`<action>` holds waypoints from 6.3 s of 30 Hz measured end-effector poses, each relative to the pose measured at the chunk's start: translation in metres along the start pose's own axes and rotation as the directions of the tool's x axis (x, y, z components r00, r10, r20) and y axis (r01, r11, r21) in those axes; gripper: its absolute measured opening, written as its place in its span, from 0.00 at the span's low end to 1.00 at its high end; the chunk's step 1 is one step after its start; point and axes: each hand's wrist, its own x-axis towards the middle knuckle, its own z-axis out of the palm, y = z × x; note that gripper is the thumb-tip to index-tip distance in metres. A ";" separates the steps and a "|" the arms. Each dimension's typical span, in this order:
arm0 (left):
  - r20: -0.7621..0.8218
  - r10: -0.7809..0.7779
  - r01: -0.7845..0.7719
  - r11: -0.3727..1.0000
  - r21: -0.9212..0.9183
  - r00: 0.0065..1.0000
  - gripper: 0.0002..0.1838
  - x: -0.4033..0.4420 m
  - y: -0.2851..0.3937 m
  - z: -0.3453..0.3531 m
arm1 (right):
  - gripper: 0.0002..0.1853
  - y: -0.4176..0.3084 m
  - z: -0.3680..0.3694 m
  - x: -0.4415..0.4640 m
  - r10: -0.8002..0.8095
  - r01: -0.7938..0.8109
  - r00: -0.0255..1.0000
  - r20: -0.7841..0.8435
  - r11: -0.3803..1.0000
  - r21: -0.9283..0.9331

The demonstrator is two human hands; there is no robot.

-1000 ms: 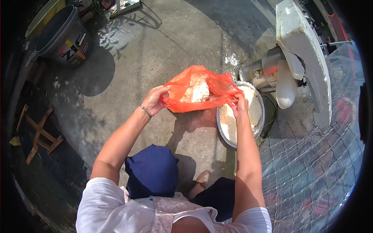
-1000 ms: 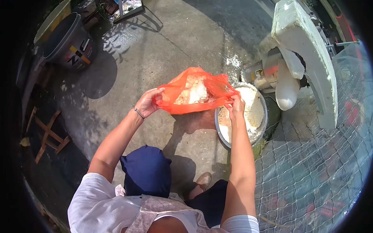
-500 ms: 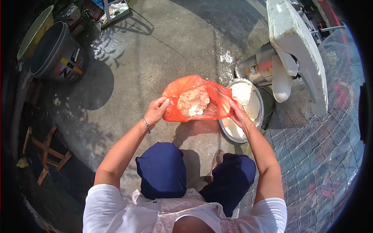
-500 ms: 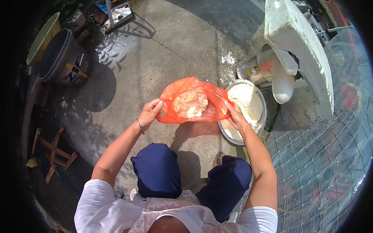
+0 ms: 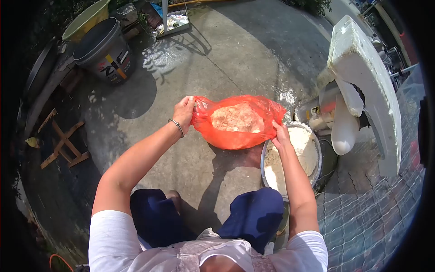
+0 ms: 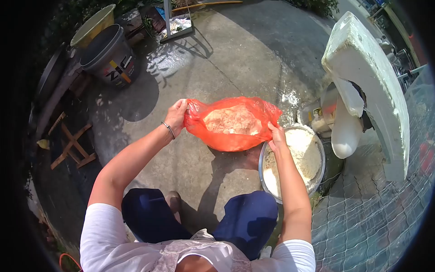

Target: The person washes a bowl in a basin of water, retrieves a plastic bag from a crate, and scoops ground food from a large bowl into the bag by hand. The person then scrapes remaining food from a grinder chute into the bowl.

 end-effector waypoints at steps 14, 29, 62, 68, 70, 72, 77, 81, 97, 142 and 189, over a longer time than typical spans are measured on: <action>0.060 -0.070 0.061 0.988 0.139 0.996 0.12 0.014 -0.034 0.007 | 0.22 -0.034 -0.034 0.036 0.049 -0.076 0.959 0.280 0.994 0.084; 0.168 -0.292 0.238 0.930 0.280 0.942 0.21 0.080 -0.045 -0.013 | 0.11 -0.011 -0.033 0.120 0.354 -0.437 0.882 0.311 0.862 0.257; 0.461 0.656 -0.678 0.106 0.728 0.597 0.14 -0.048 -0.115 0.132 | 0.25 -0.144 -0.172 -0.099 -0.626 0.366 0.774 0.089 0.558 0.745; 0.479 0.635 -0.740 0.227 0.634 0.606 0.14 -0.070 -0.137 0.166 | 0.18 -0.107 -0.185 -0.076 -0.511 0.539 0.795 -0.328 0.842 -0.005; 0.374 0.505 -0.598 0.409 0.690 0.777 0.15 -0.072 -0.158 0.163 | 0.18 -0.096 -0.175 -0.084 -0.745 0.574 0.666 -0.035 0.542 -0.614; 0.252 0.375 -0.430 0.535 0.727 0.892 0.15 -0.073 -0.198 0.152 | 0.18 -0.098 -0.170 -0.094 -0.726 0.472 0.573 0.379 -0.086 -0.878; 0.106 -0.073 0.008 0.857 0.515 0.992 0.15 -0.096 -0.297 0.161 | 0.20 -0.127 -0.155 -0.082 -0.691 0.229 0.493 0.530 -0.485 -0.844; 0.124 -0.229 0.191 0.947 0.259 0.966 0.12 -0.093 -0.311 0.176 | 0.20 -0.149 -0.144 -0.066 -0.534 0.229 0.463 0.707 -0.698 -0.678; 0.056 -0.033 0.009 0.922 0.388 0.998 0.08 -0.059 -0.312 0.167 | 0.18 -0.190 -0.114 -0.029 -0.385 -0.084 0.399 0.833 -0.919 -0.384; 0.088 -0.470 0.309 0.699 0.645 0.878 0.15 -0.102 -0.244 0.085 | 0.21 -0.105 -0.208 -0.001 -0.925 0.291 0.352 0.146 -0.039 -0.956; 0.076 -0.498 0.360 0.715 0.599 0.864 0.15 -0.111 -0.278 0.090 | 0.17 -0.144 -0.210 -0.004 -0.829 0.297 0.501 0.249 -0.106 -0.949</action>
